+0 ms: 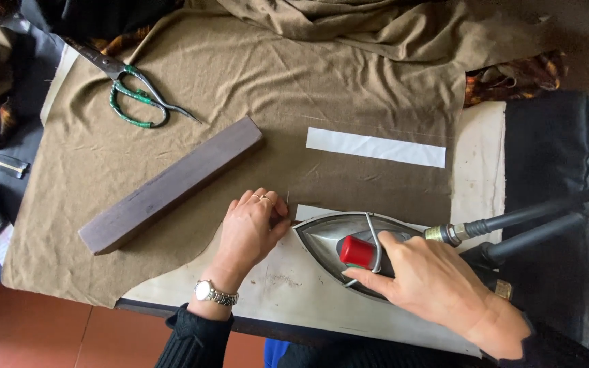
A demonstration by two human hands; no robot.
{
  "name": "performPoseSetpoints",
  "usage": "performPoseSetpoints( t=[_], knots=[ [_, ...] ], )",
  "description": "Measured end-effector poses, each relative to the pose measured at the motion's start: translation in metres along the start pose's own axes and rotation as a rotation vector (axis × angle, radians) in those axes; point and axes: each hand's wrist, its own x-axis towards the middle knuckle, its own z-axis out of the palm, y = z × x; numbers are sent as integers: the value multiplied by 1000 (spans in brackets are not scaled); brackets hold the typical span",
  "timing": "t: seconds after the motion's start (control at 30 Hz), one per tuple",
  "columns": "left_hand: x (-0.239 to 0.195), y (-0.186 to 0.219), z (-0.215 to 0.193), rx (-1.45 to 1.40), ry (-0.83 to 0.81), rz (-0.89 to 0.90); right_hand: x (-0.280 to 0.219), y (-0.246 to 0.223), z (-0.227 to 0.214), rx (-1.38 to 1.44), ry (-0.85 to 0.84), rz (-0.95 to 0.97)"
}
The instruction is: The person irons a brown fabric piece on a worktable using a steam iron and a wooden pressing block. They repeatedly position the fabric, press it with the iron, and trim the edges with scissors.
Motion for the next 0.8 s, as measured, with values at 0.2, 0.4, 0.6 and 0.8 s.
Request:
performPoseSetpoints(
  t=[0.2, 0.4, 0.6, 0.8],
  knots=[
    [-14, -9, -47, -2, 386, 140, 2, -2, 3, 7, -7, -7],
    [-27, -71, -83, 235, 463, -42, 2, -4, 3, 4, 2, -4],
    [-13, -90, -79, 364, 258, -121, 9, -11, 3, 23, 60, -76],
    [-16, -96, -82, 426, 219, -125, 6, -11, -7, 48, -49, -18]
  ],
)
